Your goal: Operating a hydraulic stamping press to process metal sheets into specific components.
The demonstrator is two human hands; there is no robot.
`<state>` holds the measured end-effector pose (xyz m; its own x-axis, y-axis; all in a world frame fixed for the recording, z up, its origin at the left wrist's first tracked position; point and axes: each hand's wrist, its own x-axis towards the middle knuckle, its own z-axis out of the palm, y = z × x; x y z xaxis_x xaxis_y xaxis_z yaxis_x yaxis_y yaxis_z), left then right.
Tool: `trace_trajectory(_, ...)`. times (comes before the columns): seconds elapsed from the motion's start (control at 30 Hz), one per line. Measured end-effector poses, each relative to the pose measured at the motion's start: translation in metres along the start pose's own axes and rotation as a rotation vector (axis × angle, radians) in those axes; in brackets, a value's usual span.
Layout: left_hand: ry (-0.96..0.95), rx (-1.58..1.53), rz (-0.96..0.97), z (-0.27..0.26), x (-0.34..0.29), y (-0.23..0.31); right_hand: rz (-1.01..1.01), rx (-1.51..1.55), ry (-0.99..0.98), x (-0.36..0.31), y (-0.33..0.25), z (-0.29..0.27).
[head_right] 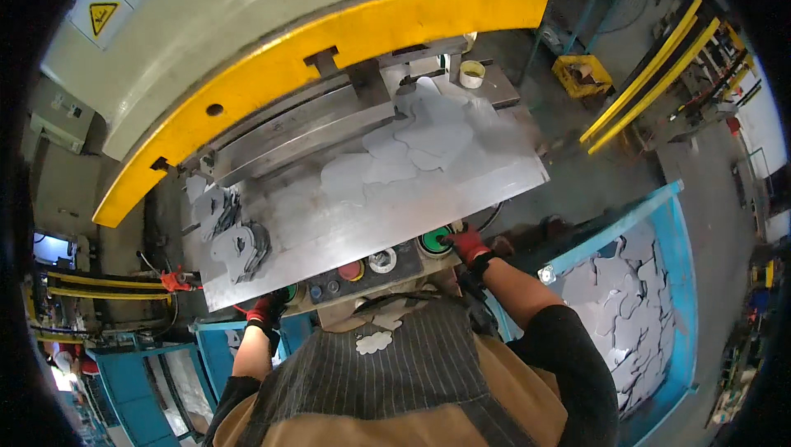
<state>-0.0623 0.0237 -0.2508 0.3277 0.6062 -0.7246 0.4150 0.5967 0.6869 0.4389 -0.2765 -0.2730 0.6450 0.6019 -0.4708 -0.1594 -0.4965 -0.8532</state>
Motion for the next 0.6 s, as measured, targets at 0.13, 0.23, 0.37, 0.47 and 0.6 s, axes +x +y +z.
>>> trace_trajectory(0.13, 0.053, -0.185, 0.033, -0.013, -0.012, -0.026, -0.192, -0.193, 0.008, -0.007, 0.02, -0.028)
trace_trajectory(0.23, 0.605, 0.476, 0.773, -0.004, -0.035, -0.071, -0.156, 0.084, 0.191, -0.029, -0.007, -0.056)
trace_trajectory(0.37, 0.593, -0.764, 0.287, -0.041, -0.088, -0.131, -0.459, -0.114, 0.515, -0.033, -0.087, -0.068)
trace_trajectory(0.47, 0.681, -0.827, 0.305, -0.017, -0.105, -0.094, -0.666, -0.508, 0.382, 0.008, -0.158, -0.063)
trace_trajectory(0.6, 0.664, -0.874, 0.393, -0.065, -0.123, -0.097, -0.635, -1.194, 0.552, 0.075, -0.224, -0.023)
